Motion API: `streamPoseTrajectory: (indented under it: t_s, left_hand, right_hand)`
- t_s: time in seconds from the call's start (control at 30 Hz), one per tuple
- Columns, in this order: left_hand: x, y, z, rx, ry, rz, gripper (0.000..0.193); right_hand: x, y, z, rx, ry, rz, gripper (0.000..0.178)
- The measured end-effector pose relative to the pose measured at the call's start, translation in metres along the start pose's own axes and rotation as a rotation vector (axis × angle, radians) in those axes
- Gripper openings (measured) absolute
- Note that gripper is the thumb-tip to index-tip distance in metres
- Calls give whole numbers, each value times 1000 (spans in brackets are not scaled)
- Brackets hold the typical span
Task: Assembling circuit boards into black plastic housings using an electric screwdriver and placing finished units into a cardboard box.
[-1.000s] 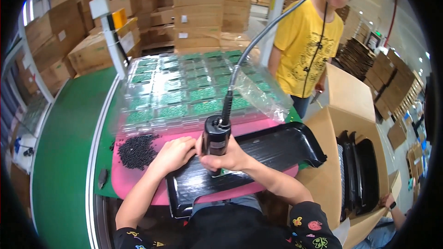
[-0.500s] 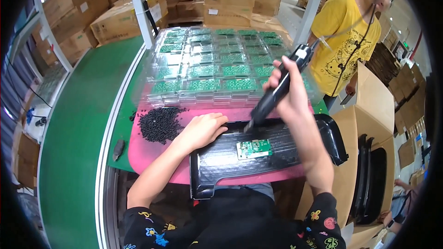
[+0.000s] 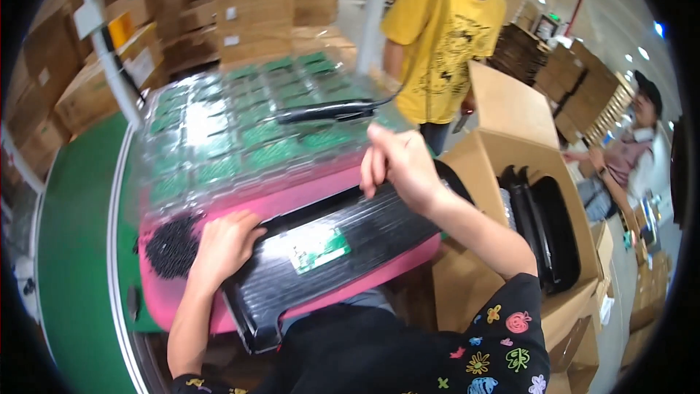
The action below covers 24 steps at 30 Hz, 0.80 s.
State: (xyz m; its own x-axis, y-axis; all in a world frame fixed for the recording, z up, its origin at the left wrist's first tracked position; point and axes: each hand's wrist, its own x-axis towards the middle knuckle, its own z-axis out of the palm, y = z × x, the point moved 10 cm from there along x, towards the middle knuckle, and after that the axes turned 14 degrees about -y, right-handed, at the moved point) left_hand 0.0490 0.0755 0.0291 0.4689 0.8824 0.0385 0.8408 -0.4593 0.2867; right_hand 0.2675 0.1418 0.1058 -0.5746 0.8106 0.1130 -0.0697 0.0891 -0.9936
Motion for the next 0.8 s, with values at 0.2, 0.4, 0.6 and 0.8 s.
streamPoseTrajectory:
  t_s: [0.2, 0.4, 0.6, 0.8]
  left_hand:
    - [-61, 54, -72, -58, 410, 52, 21]
    - [-230, 10, -91, 136, 849, -376, 25]
    - [-377, -77, -12, -1134, 1603, -575, 52]
    - [-402, -114, -10, -1144, 1597, -586, 53]
  right_hand:
    - [-82, -101, 62, -944, -254, -724, 28]
    - [-102, -151, 94, -1113, -188, -1108, 30]
    - [-117, -179, 206, -1483, -587, -1109, 27]
    - [-124, -227, 206, -1660, -139, -1512, 25]
